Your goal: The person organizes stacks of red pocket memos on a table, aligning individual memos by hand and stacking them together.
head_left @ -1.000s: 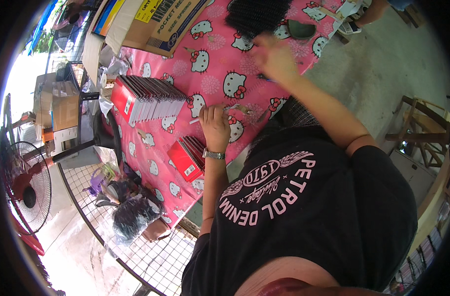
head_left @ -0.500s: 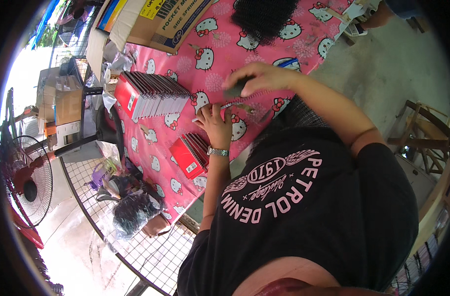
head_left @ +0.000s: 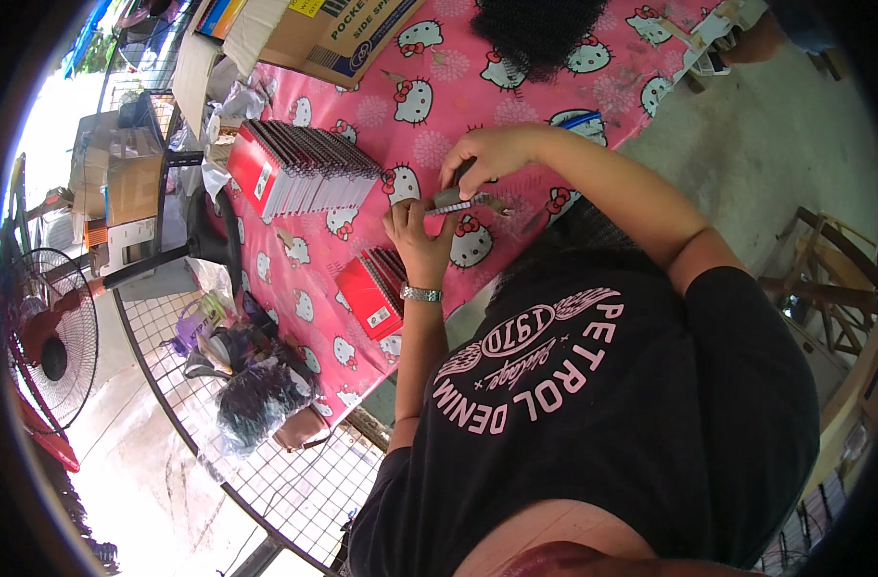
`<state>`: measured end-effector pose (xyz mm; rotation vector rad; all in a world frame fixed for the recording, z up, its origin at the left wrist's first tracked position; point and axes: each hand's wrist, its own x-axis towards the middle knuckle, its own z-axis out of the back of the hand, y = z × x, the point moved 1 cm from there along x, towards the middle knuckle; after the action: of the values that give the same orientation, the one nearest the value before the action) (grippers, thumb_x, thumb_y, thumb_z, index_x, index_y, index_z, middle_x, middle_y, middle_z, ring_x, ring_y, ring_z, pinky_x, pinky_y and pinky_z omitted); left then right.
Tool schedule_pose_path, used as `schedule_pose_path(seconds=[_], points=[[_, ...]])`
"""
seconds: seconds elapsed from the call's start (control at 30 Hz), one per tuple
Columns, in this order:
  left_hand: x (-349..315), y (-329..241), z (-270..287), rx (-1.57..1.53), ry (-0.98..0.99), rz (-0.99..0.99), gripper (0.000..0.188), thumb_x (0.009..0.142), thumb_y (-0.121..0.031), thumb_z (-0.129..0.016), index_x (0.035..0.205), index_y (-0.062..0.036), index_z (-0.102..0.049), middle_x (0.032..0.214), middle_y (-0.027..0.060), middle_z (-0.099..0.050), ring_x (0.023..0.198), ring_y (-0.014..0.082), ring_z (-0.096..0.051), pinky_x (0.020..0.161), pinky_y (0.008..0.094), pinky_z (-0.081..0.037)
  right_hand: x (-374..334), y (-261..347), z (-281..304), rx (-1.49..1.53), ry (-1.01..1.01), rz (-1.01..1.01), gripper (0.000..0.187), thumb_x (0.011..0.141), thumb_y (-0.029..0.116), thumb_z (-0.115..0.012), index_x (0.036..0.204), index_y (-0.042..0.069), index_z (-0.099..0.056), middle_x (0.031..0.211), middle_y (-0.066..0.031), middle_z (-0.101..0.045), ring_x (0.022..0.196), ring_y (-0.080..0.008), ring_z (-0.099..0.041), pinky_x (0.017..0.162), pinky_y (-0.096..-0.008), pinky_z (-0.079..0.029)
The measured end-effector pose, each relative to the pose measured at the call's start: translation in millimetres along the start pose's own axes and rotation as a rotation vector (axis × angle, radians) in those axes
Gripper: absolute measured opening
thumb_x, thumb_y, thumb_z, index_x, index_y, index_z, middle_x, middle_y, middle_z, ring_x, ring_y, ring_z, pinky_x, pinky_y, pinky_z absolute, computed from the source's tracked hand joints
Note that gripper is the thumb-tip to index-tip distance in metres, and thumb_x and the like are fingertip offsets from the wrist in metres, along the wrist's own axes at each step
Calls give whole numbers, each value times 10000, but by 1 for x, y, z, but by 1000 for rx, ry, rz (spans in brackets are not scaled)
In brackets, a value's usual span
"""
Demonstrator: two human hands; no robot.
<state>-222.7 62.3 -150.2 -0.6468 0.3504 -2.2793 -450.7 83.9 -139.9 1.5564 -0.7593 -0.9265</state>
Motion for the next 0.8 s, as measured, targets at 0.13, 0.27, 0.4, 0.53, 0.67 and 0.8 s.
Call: schedule_pose_path(seconds=[0.13, 0.27, 0.4, 0.53, 0.67, 0.8], points=[[2, -3, 4, -28, 47, -1, 388, 591, -142, -830, 913, -91, -620, 975, 77, -563, 984, 307, -493, 871, 436, -405, -5, 2, 6, 309, 83, 194, 317, 747, 139, -625, 1033, 30, -708, 1213, -88, -629, 1161, -192, -550, 1007, -310, -400], [1, -7, 0, 16, 31, -39, 396, 578, -135, -831, 908, -88, -616, 961, 85, -565, 970, 316, -500, 861, 441, -410, 4, -7, 12, -376, -35, 27, 328, 838, 244, -621, 1092, 50, -695, 1165, -80, -651, 1120, -176, -549, 1004, -327, -372], [2, -4, -1, 44, -57, 18, 389, 573, -130, -827, 897, -87, -615, 950, 86, -569, 953, 317, -508, 849, 443, -412, -19, -6, -14, 168, 11, -136, 550, 860, 299, -623, 1344, 55, -529, 1406, -104, -484, 1273, -201, -443, 1097, -341, -262], [0, -22, 10, 45, -14, -27, 370, 586, -163, -819, 887, -93, -616, 952, 75, -571, 930, 297, -508, 834, 430, -411, -51, -26, -12, 318, -15, -11, 668, 803, 220, -651, 1414, 65, -431, 1482, -99, -370, 1276, -208, -424, 1086, -354, -289], [0, -49, 15, 41, 14, -57, 319, 612, -124, -801, 872, -90, -619, 921, 76, -584, 921, 301, -512, 850, 430, -404, -69, -10, -6, -227, -382, -68, 637, 741, 166, -684, 1329, 40, -471, 1459, -130, -400, 1313, -269, -406, 1059, -402, -355], [1, -46, -7, 10, 74, -116, 414, 629, -165, -802, 981, -108, -592, 1033, 97, -553, 1016, 317, -499, 891, 457, -394, -63, -12, -3, -1145, -561, 128, 714, 713, 239, -736, 1364, 117, -470, 1530, -179, -252, 1378, -417, -294, 1123, -491, -297]])
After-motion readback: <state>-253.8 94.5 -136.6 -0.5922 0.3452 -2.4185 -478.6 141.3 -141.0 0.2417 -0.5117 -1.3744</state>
